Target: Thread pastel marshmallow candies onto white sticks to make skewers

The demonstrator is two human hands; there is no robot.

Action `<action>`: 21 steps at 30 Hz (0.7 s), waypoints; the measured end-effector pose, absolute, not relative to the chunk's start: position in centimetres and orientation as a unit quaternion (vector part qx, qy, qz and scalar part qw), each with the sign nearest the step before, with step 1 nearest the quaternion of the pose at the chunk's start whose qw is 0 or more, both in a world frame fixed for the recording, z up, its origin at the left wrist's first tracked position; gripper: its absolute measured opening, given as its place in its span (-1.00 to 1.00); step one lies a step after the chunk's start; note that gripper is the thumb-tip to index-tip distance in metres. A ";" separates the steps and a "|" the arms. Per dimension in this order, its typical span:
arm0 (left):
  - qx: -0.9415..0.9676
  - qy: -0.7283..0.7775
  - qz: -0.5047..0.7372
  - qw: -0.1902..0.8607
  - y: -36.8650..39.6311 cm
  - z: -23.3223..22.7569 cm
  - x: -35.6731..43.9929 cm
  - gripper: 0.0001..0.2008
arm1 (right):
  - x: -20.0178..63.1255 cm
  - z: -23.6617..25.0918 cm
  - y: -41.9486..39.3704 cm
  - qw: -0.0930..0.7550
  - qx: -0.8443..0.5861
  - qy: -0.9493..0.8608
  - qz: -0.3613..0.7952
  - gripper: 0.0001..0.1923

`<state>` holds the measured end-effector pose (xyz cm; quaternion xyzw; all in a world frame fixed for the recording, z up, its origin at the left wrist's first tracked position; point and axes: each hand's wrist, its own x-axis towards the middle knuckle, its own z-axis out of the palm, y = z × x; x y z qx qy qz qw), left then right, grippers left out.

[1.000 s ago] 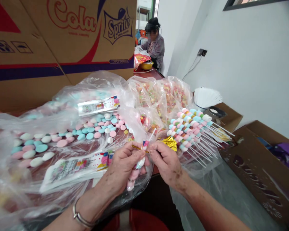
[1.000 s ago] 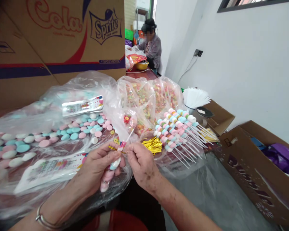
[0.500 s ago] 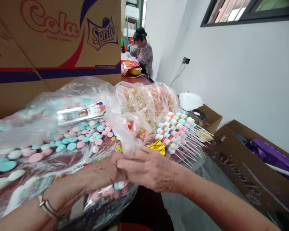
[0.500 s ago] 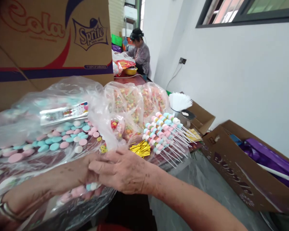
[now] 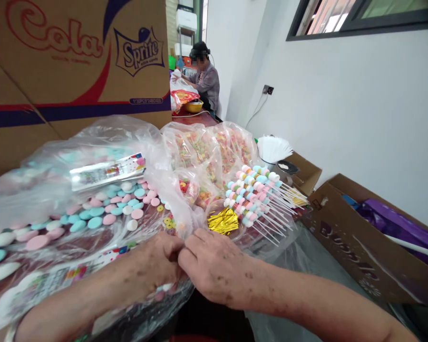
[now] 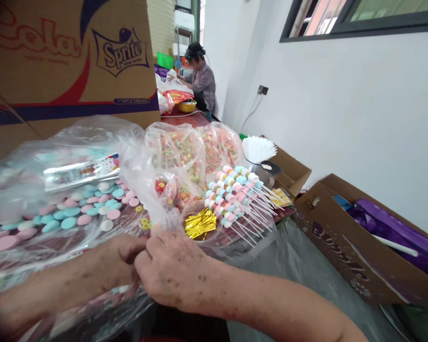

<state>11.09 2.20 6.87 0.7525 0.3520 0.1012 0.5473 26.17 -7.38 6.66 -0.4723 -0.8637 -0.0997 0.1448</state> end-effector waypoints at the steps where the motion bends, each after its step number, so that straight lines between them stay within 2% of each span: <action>1: 0.819 0.340 0.110 0.449 2.1 6.8 11.2 -0.88 | 25.7 6.3 -7.0 0.141 -0.512 -0.841 -0.102 -0.82; 4: 0.901 0.328 0.219 0.179 1.4 6.8 11.2 -0.85 | 24.9 5.2 -5.2 0.178 -0.631 -0.749 -0.094 -0.86; 5: 0.898 0.322 0.272 0.123 1.0 6.8 11.0 -0.83 | 24.9 5.1 -4.4 0.216 -0.655 -0.719 -0.086 -0.87; 7: 0.878 0.295 0.368 0.083 -0.1 6.8 10.6 -0.82 | 24.8 5.2 -3.1 0.330 -0.667 -0.665 -0.061 -0.85; 9: 0.852 0.301 0.402 0.151 -1.3 6.8 10.0 -0.88 | 24.3 5.7 -2.4 0.457 -0.639 -0.618 -0.026 -0.82; 11: 0.797 0.356 0.363 0.326 -1.9 7.2 9.6 -0.86 | 23.1 6.4 -2.5 0.539 -0.603 -0.588 0.004 -0.82; 13: 0.667 0.415 0.337 0.519 -1.6 8.2 9.0 -0.73 | 21.5 6.9 -3.0 0.568 -0.564 -0.599 0.027 -0.82; 15: 0.519 0.409 0.390 0.641 -0.4 9.6 8.0 -0.60 | 20.0 7.1 -3.6 0.578 -0.518 -0.626 0.084 -0.82; 16: 0.485 0.378 0.416 0.670 0.2 10.4 7.3 -0.58 | 19.4 7.1 -3.8 0.581 -0.502 -0.627 0.129 -0.82; 18: 0.530 0.296 0.463 0.645 1.1 11.5 5.6 -0.56 | 18.8 6.9 -3.8 0.585 -0.502 -0.598 0.220 -0.83; 19: 0.594 0.265 0.415 0.636 1.4 11.8 4.7 -0.49 | 18.6 6.7 -3.7 0.586 -0.514 -0.578 0.240 -0.84; 21: 0.653 0.277 0.358 0.608 1.3 11.8 3.1 -0.49 | 18.2 6.4 -3.4 0.595 -0.530 -0.565 0.214 -0.84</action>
